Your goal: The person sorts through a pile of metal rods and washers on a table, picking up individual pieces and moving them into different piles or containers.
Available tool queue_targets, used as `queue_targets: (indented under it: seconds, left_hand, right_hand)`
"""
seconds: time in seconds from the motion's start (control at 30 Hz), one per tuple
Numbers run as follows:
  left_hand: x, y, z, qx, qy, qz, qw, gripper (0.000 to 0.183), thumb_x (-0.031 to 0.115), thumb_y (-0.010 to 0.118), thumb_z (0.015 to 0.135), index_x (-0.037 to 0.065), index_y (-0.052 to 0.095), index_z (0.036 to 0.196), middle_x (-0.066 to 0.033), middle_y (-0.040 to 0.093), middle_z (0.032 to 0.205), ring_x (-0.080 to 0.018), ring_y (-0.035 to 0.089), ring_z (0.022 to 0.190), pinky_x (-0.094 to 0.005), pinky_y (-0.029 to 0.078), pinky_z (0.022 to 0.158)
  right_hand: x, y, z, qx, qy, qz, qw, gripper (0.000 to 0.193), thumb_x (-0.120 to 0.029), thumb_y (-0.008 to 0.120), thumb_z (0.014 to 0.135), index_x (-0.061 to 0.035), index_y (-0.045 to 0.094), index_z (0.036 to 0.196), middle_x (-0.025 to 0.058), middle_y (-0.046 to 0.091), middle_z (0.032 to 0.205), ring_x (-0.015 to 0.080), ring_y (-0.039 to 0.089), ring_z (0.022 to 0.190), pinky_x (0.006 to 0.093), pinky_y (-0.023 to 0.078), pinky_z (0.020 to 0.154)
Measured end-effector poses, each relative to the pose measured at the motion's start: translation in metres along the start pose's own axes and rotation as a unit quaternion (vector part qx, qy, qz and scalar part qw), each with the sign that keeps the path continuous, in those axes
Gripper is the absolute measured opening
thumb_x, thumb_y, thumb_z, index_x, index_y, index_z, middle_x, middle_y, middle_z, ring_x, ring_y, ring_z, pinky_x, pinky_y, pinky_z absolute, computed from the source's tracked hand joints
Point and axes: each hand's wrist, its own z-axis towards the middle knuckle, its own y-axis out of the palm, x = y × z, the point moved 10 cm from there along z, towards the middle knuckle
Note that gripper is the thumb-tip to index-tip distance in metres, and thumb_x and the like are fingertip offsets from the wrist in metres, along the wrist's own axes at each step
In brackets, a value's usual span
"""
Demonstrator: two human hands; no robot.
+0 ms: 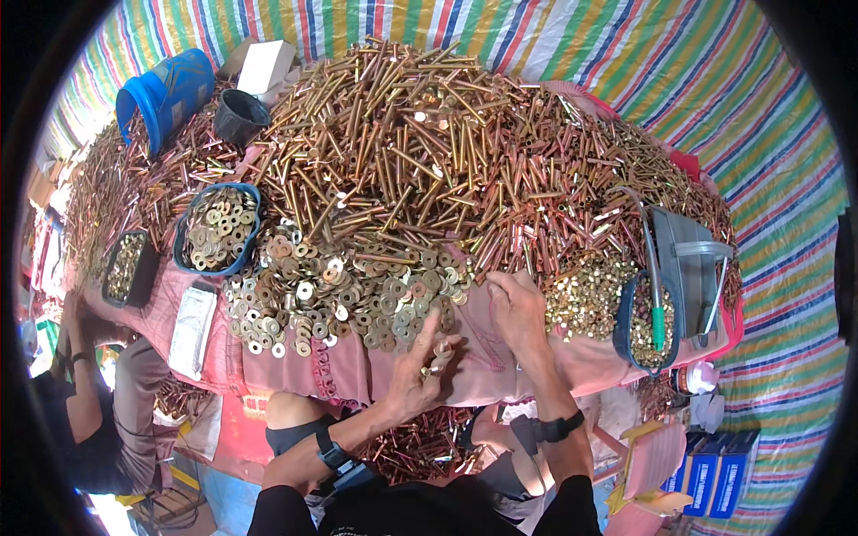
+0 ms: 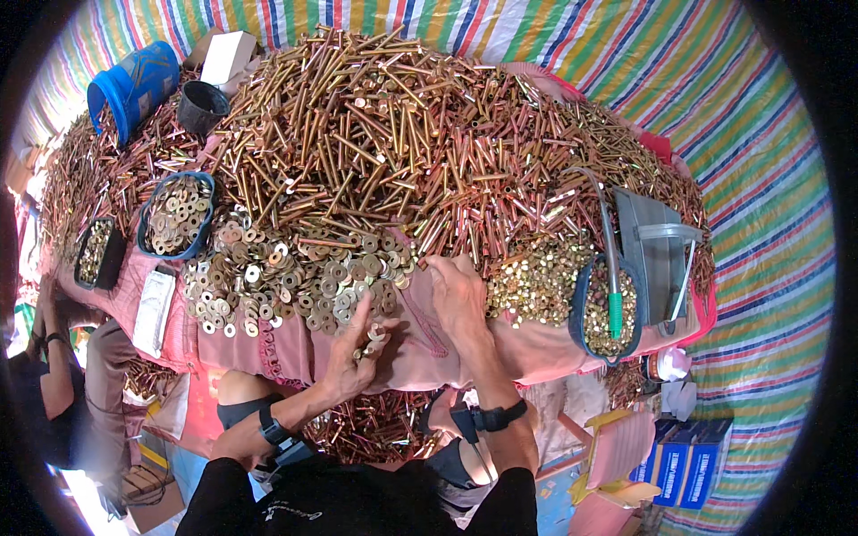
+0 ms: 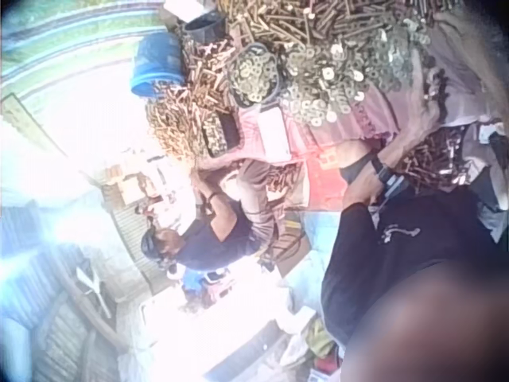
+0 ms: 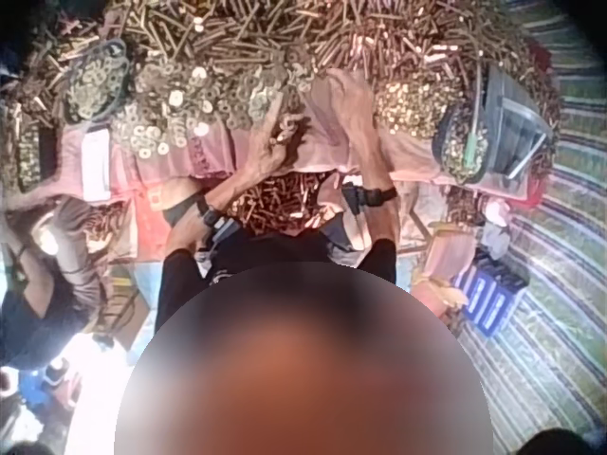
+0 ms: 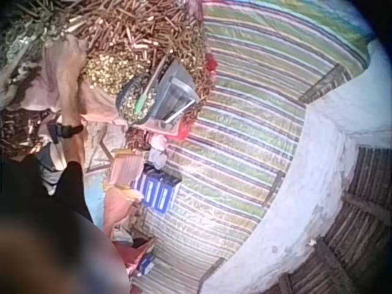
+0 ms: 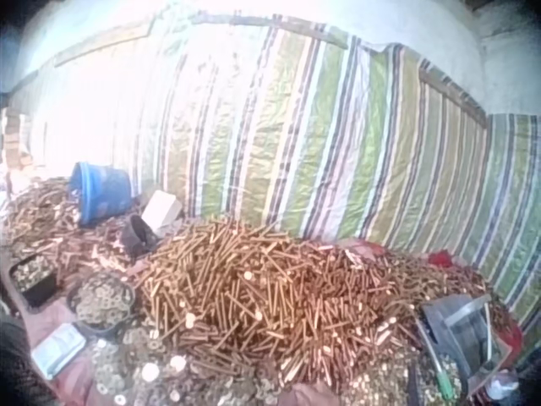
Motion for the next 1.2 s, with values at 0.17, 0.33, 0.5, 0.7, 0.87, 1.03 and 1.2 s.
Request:
queue_targets:
  seconds: [0.17, 0.33, 0.5, 0.7, 0.87, 1.03, 1.2]
  left_hand:
    - [-0.006, 0.004, -0.001, -0.035, 0.011, -0.004, 0.999, 0.071, -0.013, 0.046, 0.09, 0.01, 0.046, 0.157, -0.0178, 0.073, 0.127, -0.0252, 0.074, 0.106, -0.034, 0.061, 0.092]
    - [-0.01, 0.001, -0.002, -0.03, 0.028, 0.013, 0.999, 0.075, -0.016, 0.043, 0.08, 0.006, 0.054, 0.15, -0.0181, 0.073, 0.126, -0.0259, 0.074, 0.107, -0.0337, 0.06, 0.094]
    - [-0.007, 0.002, -0.001, -0.018, 0.053, 0.024, 0.998, 0.076, -0.016, 0.042, 0.077, 0.005, 0.053, 0.15, -0.0174, 0.073, 0.124, -0.0257, 0.073, 0.108, -0.0348, 0.059, 0.095]
    - [-0.01, 0.006, -0.003, -0.048, 0.004, 0.021, 0.999, 0.079, -0.018, 0.043, 0.076, 0.006, 0.053, 0.15, -0.0176, 0.072, 0.126, -0.027, 0.073, 0.107, -0.0349, 0.057, 0.096]
    - [0.003, 0.007, 0.001, -0.033, 0.064, 0.04, 0.997, 0.08, -0.02, 0.046, 0.074, 0.006, 0.055, 0.15, -0.0176, 0.072, 0.126, -0.0278, 0.073, 0.107, -0.0352, 0.056, 0.097]
    - [0.004, 0.007, 0.0, -0.03, 0.065, 0.05, 0.996, 0.083, -0.022, 0.049, 0.074, 0.008, 0.055, 0.152, -0.0177, 0.073, 0.123, -0.0278, 0.073, 0.105, -0.0355, 0.057, 0.096]
    - [0.009, 0.006, 0.0, -0.037, 0.089, 0.067, 0.993, 0.083, -0.021, 0.052, 0.076, 0.007, 0.053, 0.154, -0.0173, 0.073, 0.114, -0.0283, 0.074, 0.097, -0.0362, 0.058, 0.088]
  right_hand:
    - [0.018, 0.041, 0.009, -0.095, -0.012, -0.076, 0.993, 0.028, -0.005, 0.065, 0.093, -0.0176, 0.075, 0.116, 0.0163, 0.06, 0.091, 0.0345, 0.067, 0.079, 0.0454, 0.051, 0.066]
    - [-0.002, 0.017, 0.017, 0.019, -0.086, -0.049, 0.995, 0.018, -0.006, 0.068, 0.095, -0.0115, 0.071, 0.111, 0.012, 0.062, 0.096, 0.0253, 0.068, 0.075, 0.037, 0.057, 0.067]
    - [0.008, -0.006, 0.007, -0.01, 0.145, 0.434, 0.889, 0.022, -0.013, 0.072, 0.1, -0.0003, 0.063, 0.116, 0.0082, 0.071, 0.099, 0.0126, 0.067, 0.079, 0.0249, 0.056, 0.065]
    - [-0.043, -0.007, -0.02, -0.105, 0.156, 0.485, 0.854, 0.026, -0.014, 0.075, 0.099, 0.0007, 0.062, 0.117, 0.0087, 0.071, 0.1, 0.0128, 0.07, 0.078, 0.0254, 0.057, 0.063]
    - [-0.061, -0.017, -0.024, -0.097, 0.094, 0.356, 0.925, 0.022, -0.009, 0.072, 0.1, 0.003, 0.061, 0.115, 0.01, 0.072, 0.1, 0.0142, 0.071, 0.081, 0.0257, 0.059, 0.069]
    - [-0.085, -0.04, -0.029, -0.072, -0.012, 0.215, 0.974, 0.03, -0.012, 0.079, 0.095, 0.0025, 0.065, 0.116, 0.0096, 0.073, 0.099, 0.0129, 0.07, 0.084, 0.0277, 0.057, 0.073]
    - [-0.077, -0.032, -0.032, -0.032, 0.049, 0.334, 0.941, 0.031, -0.008, 0.081, 0.092, 0.0027, 0.066, 0.117, 0.0116, 0.072, 0.098, 0.0158, 0.072, 0.081, 0.029, 0.058, 0.07]
